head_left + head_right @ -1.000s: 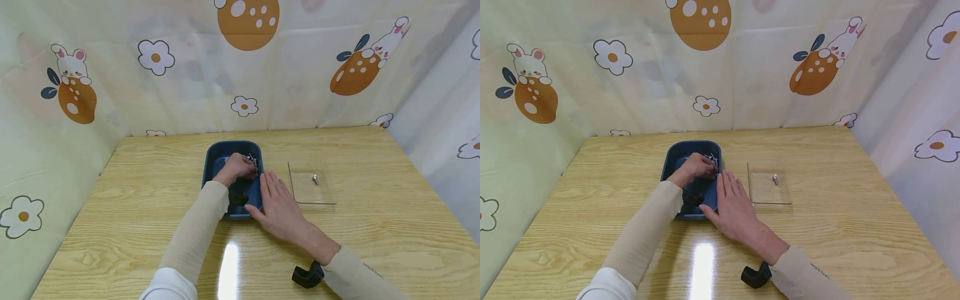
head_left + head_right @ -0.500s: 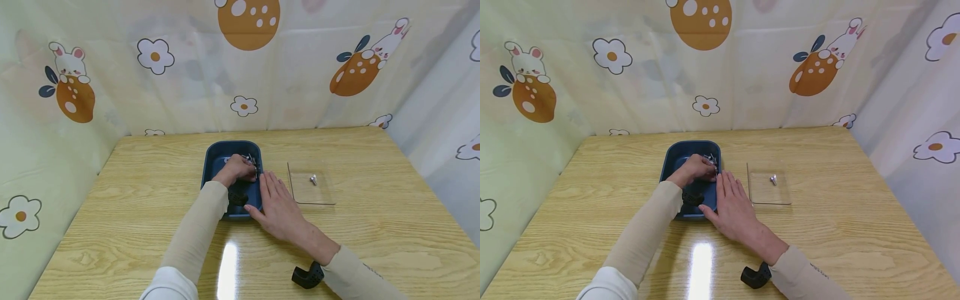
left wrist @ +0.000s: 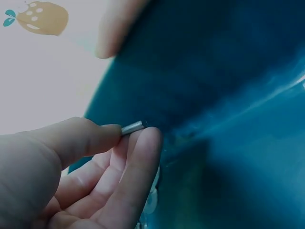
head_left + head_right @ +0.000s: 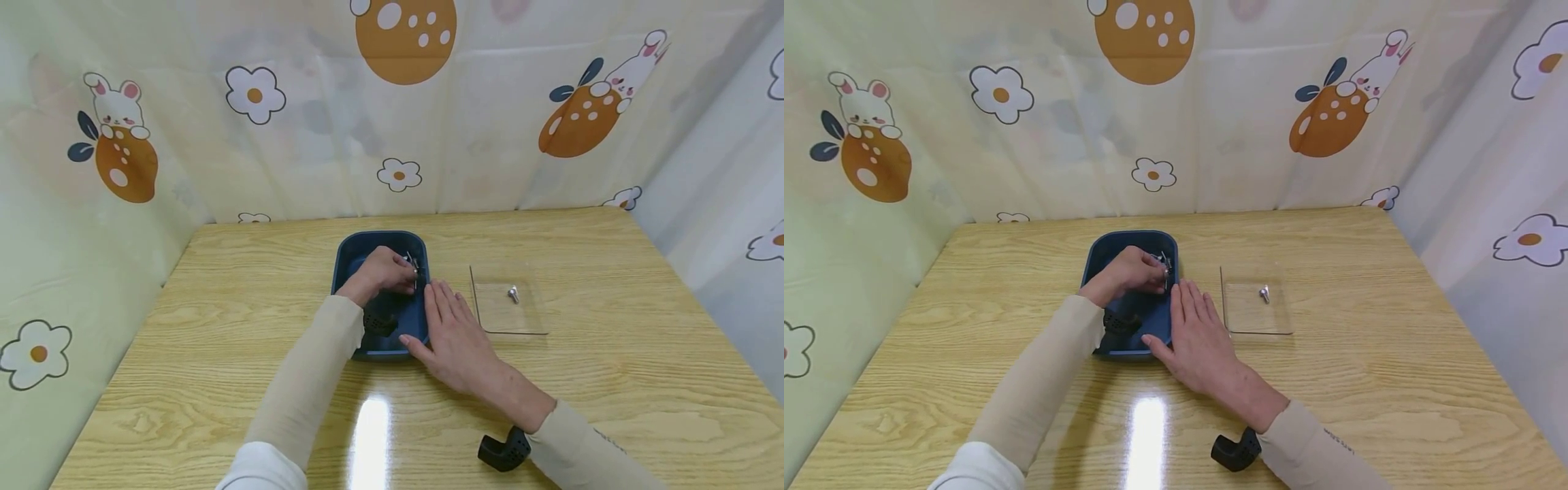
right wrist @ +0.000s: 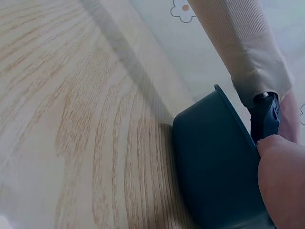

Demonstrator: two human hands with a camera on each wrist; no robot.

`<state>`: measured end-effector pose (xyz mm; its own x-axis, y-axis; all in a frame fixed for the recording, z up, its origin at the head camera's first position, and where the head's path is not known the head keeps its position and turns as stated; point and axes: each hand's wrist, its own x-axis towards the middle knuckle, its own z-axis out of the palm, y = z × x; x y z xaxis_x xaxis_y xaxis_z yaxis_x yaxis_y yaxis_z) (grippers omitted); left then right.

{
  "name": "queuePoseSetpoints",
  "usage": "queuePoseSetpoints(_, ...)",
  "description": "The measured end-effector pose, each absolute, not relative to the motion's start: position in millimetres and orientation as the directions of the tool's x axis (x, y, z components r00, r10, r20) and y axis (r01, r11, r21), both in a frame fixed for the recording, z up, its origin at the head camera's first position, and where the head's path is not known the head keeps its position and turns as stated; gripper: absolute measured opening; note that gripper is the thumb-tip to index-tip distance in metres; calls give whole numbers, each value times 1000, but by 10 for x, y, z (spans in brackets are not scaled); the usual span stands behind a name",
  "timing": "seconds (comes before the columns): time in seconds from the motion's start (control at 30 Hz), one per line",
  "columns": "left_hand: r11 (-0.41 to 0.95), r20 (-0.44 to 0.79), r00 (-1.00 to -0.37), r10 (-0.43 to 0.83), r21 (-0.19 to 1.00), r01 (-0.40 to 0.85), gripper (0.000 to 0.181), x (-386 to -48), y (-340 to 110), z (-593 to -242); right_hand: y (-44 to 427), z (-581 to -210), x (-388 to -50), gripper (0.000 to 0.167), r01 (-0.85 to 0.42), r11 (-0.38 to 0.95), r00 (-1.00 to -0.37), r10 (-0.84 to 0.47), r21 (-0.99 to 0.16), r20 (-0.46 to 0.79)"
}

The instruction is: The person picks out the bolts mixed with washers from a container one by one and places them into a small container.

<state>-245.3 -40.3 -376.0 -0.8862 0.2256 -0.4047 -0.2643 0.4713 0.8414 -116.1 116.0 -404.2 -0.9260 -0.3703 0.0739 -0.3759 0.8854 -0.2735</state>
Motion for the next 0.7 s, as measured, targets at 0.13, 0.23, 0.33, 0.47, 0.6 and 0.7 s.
queuePoseSetpoints(0.13, 453, -383, -892, 241, 857, -245, 14, -2447, -431, -3710, 1164, -4046, -1174, 94, -378, 884, -924, -376, -276, 64)
queuePoseSetpoints(0.23, 413, -376, -890, 258, 876, -251, 15, -2446, -447, -3674, 1171, -4033, -1177, 95, -384, 880, -922, -383, -279, 60)
queuePoseSetpoints(0.33, 381, -367, -890, 272, 890, -250, 16, -2442, -450, -3631, 1191, -4006, -1176, 94, -392, 878, -918, -391, -275, 60)
queuePoseSetpoints(0.47, 343, -345, -892, 293, 908, -239, 18, -2441, -435, -3570, 1233, -3954, -1181, 94, -406, 879, -913, -401, -249, 71)
queuePoseSetpoints(0.6, 310, -335, -892, 304, 920, -240, 20, -2443, -403, -3499, 1304, -3893, -1185, 93, -410, 885, -912, -405, -219, 70)
queuePoseSetpoints(0.7, 300, -336, -888, 313, 922, -244, 23, -2446, -376, -3453, 1387, -3859, -1184, 91, -406, 888, -914, -400, -215, 70)
